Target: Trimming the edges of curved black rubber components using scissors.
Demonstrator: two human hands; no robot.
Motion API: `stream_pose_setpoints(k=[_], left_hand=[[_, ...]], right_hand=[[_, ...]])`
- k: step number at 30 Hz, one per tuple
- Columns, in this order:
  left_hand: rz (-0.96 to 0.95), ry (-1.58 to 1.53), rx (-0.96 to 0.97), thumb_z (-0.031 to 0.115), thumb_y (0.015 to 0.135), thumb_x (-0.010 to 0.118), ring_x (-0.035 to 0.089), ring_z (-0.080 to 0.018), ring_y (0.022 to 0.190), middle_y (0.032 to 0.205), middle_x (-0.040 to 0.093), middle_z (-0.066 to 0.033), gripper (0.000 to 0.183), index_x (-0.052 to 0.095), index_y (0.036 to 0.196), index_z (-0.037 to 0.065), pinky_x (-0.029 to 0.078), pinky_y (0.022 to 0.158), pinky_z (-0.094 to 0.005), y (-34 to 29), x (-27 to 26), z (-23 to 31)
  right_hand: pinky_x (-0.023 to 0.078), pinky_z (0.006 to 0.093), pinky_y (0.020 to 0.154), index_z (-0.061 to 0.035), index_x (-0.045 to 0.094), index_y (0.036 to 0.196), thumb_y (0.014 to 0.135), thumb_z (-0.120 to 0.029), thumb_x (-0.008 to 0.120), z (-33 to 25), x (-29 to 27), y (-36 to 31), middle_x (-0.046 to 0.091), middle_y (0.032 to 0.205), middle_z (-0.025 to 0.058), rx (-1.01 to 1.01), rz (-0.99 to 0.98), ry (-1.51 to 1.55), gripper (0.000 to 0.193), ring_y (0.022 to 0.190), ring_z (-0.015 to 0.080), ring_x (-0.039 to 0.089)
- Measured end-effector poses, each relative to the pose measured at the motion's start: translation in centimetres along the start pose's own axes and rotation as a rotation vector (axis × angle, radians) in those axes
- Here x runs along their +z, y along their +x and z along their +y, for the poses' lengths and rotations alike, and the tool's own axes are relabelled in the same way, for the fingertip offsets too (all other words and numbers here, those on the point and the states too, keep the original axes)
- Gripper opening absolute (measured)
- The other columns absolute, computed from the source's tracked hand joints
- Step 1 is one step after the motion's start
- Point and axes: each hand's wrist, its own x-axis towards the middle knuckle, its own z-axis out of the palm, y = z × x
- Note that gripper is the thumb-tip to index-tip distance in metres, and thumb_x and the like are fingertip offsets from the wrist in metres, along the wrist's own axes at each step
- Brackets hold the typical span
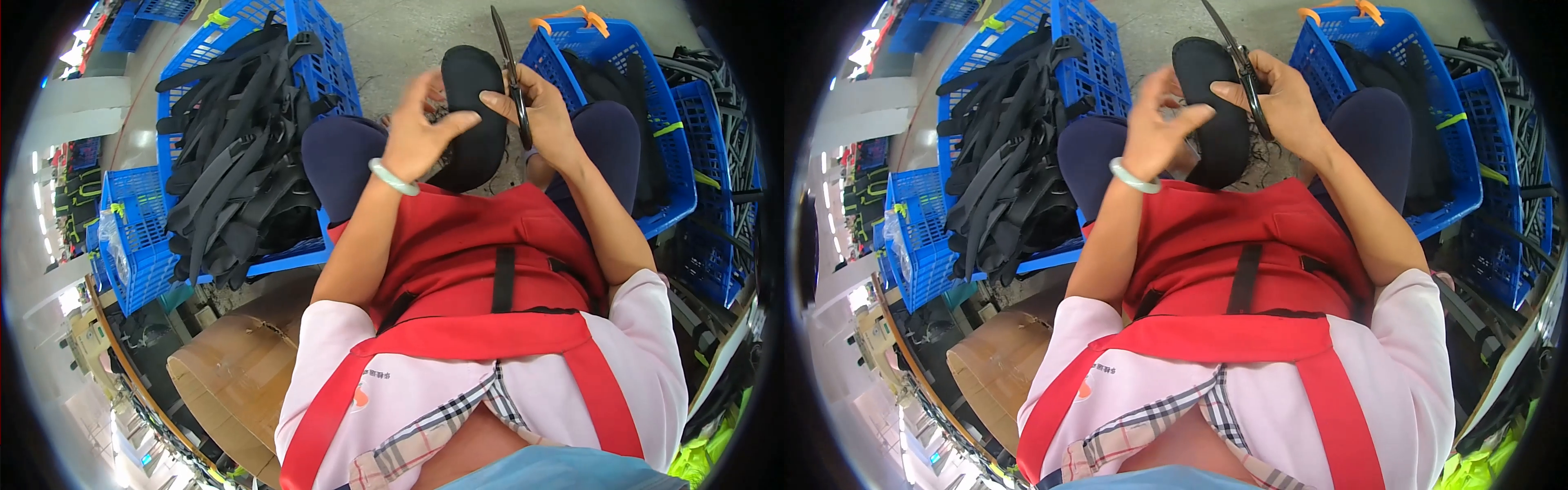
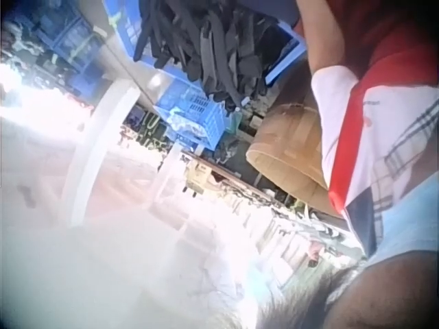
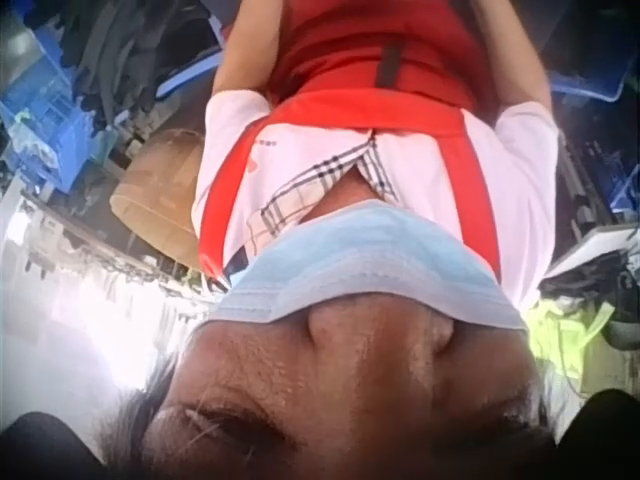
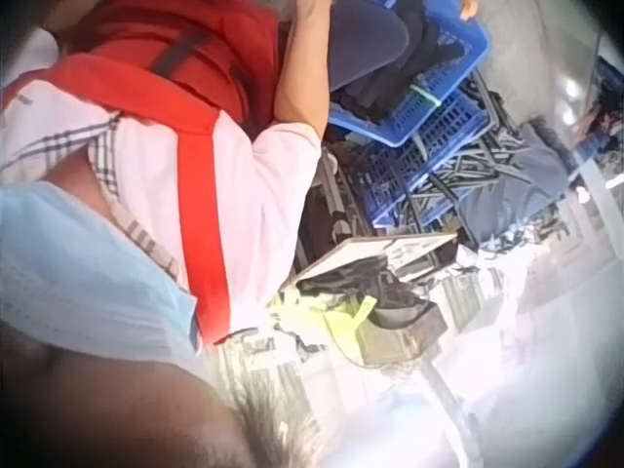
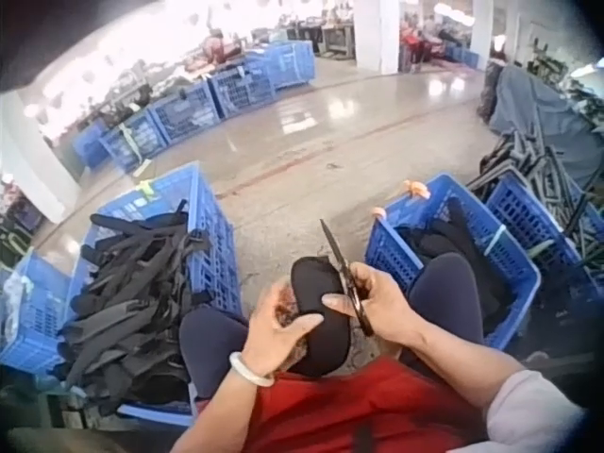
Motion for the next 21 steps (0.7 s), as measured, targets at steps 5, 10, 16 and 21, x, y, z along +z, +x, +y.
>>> stream_pose_setpoints(k=[5, 10, 16, 21], left_hand=[[-0.181, -0.826, -0.283, 0.01, 0.085, 0.07, 0.063, -0.0124, 0.085, 0.097, 0.067, -0.0063, 0.028, 0.061, 0.11, -0.002, 0.052, 0.077, -0.0256, 0.2, 0.4, 0.7], [-0.247, -0.971, -0.397, 0.011, 0.085, 0.07, 0.064, -0.0115, 0.078, 0.089, 0.068, -0.0053, 0.022, 0.065, 0.102, -0.001, 0.052, 0.07, -0.0244, -0.2, 0.5, 1.5], [-0.053, -0.987, -0.406, 0.01, 0.085, 0.07, 0.063, -0.0101, 0.073, 0.085, 0.067, -0.0036, 0.017, 0.065, 0.099, 0.001, 0.053, 0.065, -0.0237, 0.0, -0.8, 0.3], [0.019, -1.028, -0.423, 0.008, 0.085, 0.069, 0.063, -0.0103, 0.071, 0.084, 0.067, -0.0033, 0.015, 0.066, 0.097, 0.001, 0.053, 0.064, -0.0241, 0.2, -0.6, 0.0]], right_hand=[[0.039, 0.0183, 0.05, -0.006, 0.06, 0.087, 0.085, -0.035, 0.071, -0.7, 0.9, -1.2, 0.056, 0.067, -0.0025, 0.08, 0.011, 0.016, 0.031, 0.056, 0.0048, 0.051], [0.038, 0.0214, 0.047, -0.0025, 0.058, 0.092, 0.092, -0.024, 0.06, -1.2, -0.2, -0.1, 0.053, 0.066, -0.0002, 0.149, -0.007, 0.136, 0.022, 0.05, 0.0074, 0.05], [0.044, 0.033, 0.057, -0.0016, 0.05, 0.102, 0.078, -0.039, 0.076, -0.9, -2.6, -2.8, 0.055, 0.072, 0.0109, -0.168, -0.091, -0.754, 0.052, 0.061, 0.0235, 0.056], [0.045, 0.0381, 0.062, -0.0018, 0.045, 0.105, 0.07, -0.048, 0.078, -1.7, -2.8, -5.6, 0.052, 0.076, 0.0142, 0.056, -0.173, -0.826, 0.068, 0.065, 0.0316, 0.055]])
